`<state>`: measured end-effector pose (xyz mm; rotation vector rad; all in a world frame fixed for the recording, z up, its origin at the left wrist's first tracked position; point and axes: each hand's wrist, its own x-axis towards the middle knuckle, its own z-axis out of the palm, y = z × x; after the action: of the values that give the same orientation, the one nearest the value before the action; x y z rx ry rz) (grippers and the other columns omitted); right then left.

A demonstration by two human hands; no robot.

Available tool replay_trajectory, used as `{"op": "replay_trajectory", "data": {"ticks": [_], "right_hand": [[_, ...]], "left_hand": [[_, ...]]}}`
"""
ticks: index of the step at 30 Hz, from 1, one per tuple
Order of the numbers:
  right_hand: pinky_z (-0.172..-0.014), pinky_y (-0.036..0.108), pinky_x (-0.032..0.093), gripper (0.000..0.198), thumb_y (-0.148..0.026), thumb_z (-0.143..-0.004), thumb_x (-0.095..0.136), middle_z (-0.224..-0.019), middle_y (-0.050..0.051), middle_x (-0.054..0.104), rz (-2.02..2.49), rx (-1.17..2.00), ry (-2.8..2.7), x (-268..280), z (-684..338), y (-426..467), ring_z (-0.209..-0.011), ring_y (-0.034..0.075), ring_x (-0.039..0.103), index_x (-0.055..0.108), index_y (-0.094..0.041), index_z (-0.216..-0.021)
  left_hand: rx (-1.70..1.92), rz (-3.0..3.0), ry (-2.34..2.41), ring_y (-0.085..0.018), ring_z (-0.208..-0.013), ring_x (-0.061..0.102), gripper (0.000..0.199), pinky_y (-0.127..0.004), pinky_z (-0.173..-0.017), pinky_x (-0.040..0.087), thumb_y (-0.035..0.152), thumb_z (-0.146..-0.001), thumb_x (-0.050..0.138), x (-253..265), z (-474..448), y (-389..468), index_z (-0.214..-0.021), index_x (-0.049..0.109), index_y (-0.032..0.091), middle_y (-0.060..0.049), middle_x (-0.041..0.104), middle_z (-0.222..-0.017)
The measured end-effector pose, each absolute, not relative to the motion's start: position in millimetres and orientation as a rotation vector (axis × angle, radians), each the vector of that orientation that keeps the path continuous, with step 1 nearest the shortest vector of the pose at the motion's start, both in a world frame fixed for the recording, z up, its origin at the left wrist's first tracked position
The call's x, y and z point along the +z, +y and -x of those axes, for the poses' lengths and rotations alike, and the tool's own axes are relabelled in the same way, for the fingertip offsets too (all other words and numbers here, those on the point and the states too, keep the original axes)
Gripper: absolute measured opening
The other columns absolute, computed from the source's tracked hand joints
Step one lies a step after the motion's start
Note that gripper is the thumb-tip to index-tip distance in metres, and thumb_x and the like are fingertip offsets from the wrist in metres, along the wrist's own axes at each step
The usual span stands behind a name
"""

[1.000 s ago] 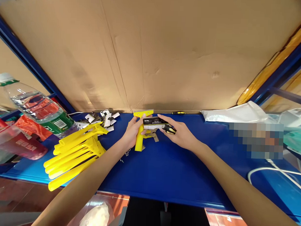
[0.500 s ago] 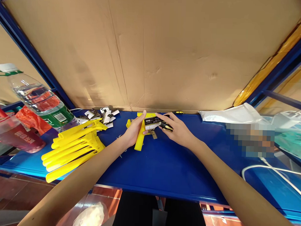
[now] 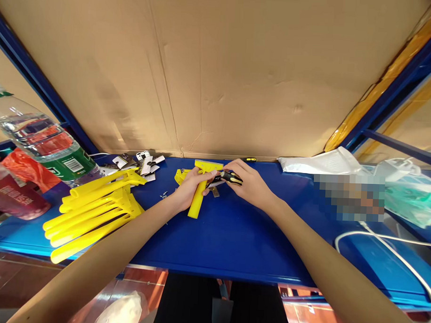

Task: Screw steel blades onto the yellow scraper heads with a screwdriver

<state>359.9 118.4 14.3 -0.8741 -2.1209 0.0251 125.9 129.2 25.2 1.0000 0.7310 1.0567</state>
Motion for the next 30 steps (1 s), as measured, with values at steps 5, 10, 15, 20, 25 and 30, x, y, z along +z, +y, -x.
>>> {"op": "replay_trajectory", "data": {"ticks": [5,10,15,20,25,30], "right_hand": [[-0.094,0.038,0.063,0.01,-0.023,-0.107,0.071,-0.124,0.012,0.07,0.882,-0.02,-2.068,12.7,-361.4,121.3,-0.107,0.026,0.074,0.068,-0.026,-0.116],[-0.09,0.035,0.061,0.005,-0.023,-0.108,0.069,-0.12,0.01,0.07,0.881,-0.002,-2.117,10.2,-362.3,123.3,-0.1,0.024,0.073,0.068,-0.026,-0.112],[-0.087,0.036,0.059,0.013,-0.021,-0.106,0.069,-0.119,0.009,0.072,0.917,0.011,-2.158,10.4,-362.1,122.4,-0.098,0.024,0.073,0.067,-0.026,-0.117],[-0.089,0.036,0.059,0.013,-0.02,-0.106,0.067,-0.12,0.009,0.071,0.927,0.016,-2.151,12.0,-360.9,120.9,-0.099,0.024,0.072,0.065,-0.027,-0.117],[-0.091,0.037,0.06,0.011,-0.021,-0.106,0.068,-0.123,0.011,0.069,0.921,0.012,-2.138,13.0,-360.8,120.1,-0.103,0.025,0.072,0.065,-0.027,-0.115],[-0.089,0.036,0.06,0.009,-0.022,-0.106,0.068,-0.12,0.01,0.07,0.912,0.022,-2.156,11.7,-361.5,121.1,-0.098,0.024,0.072,0.065,-0.027,-0.112]], "left_hand": [[1.07,-1.036,0.749,-0.01,-0.07,0.057,0.054,-0.02,-0.047,0.037,0.038,-0.075,0.107,21.9,-125.9,130.9,-0.101,0.064,0.019,-0.003,0.069,-0.091],[1.064,-1.042,0.742,-0.011,-0.072,0.059,0.056,-0.02,-0.046,0.038,0.037,-0.073,0.109,21.2,-126.3,130.2,-0.103,0.065,0.019,-0.003,0.068,-0.091],[1.063,-1.034,0.756,-0.011,-0.071,0.06,0.061,-0.02,-0.045,0.038,0.041,-0.069,0.11,25.0,-127.8,127.9,-0.102,0.065,0.018,-0.004,0.069,-0.093],[1.051,-1.026,0.759,-0.01,-0.068,0.056,0.061,-0.02,-0.045,0.038,0.042,-0.069,0.11,26.1,-127.9,127.5,-0.101,0.064,0.018,-0.001,0.065,-0.087],[1.05,-1.025,0.765,-0.011,-0.071,0.058,0.057,-0.021,-0.046,0.038,0.038,-0.072,0.109,22.5,-127.0,129.3,-0.102,0.065,0.018,-0.004,0.068,-0.092],[1.048,-0.995,0.767,-0.013,-0.079,0.066,0.055,-0.021,-0.047,0.039,0.036,-0.074,0.108,22.1,-127.0,129.8,-0.102,0.065,0.018,-0.009,0.076,-0.103]]}}
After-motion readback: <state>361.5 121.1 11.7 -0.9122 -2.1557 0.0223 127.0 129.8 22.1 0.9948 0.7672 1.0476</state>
